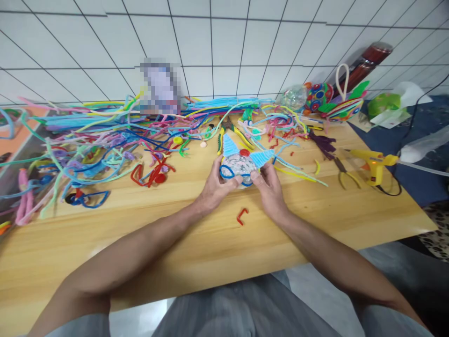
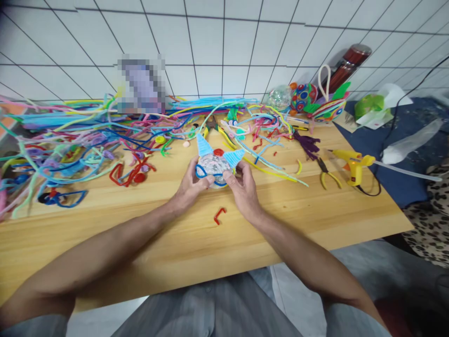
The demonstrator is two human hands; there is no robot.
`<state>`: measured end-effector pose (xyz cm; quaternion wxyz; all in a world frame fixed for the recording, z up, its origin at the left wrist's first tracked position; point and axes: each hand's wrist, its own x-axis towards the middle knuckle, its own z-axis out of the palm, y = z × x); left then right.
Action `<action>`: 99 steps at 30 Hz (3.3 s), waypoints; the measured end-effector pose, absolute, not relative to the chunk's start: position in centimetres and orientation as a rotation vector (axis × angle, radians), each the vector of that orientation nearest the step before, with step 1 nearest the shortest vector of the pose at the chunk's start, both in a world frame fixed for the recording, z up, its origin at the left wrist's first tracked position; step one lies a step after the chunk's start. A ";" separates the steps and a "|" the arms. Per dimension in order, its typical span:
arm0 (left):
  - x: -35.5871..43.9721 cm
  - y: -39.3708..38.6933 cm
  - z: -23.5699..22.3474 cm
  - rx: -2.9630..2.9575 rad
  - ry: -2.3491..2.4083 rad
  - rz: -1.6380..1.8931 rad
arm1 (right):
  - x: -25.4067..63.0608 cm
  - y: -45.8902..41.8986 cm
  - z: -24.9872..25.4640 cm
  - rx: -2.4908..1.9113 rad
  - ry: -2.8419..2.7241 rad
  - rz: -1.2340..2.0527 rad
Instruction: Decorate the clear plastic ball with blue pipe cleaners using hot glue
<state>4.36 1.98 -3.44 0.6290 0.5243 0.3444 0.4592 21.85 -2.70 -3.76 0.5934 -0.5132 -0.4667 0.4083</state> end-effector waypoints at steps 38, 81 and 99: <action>4.0 1.8 -3.3 1.268 0.849 1.033 | 22.5 -2.6 -3.2 -1.148 -1.025 1.056; 4.2 1.8 -3.4 1.261 0.802 1.046 | 22.8 -2.5 -3.6 -1.187 -1.039 1.025; 3.0 1.2 -3.4 1.378 0.876 0.933 | 23.0 -3.7 -4.5 -1.291 -1.199 0.921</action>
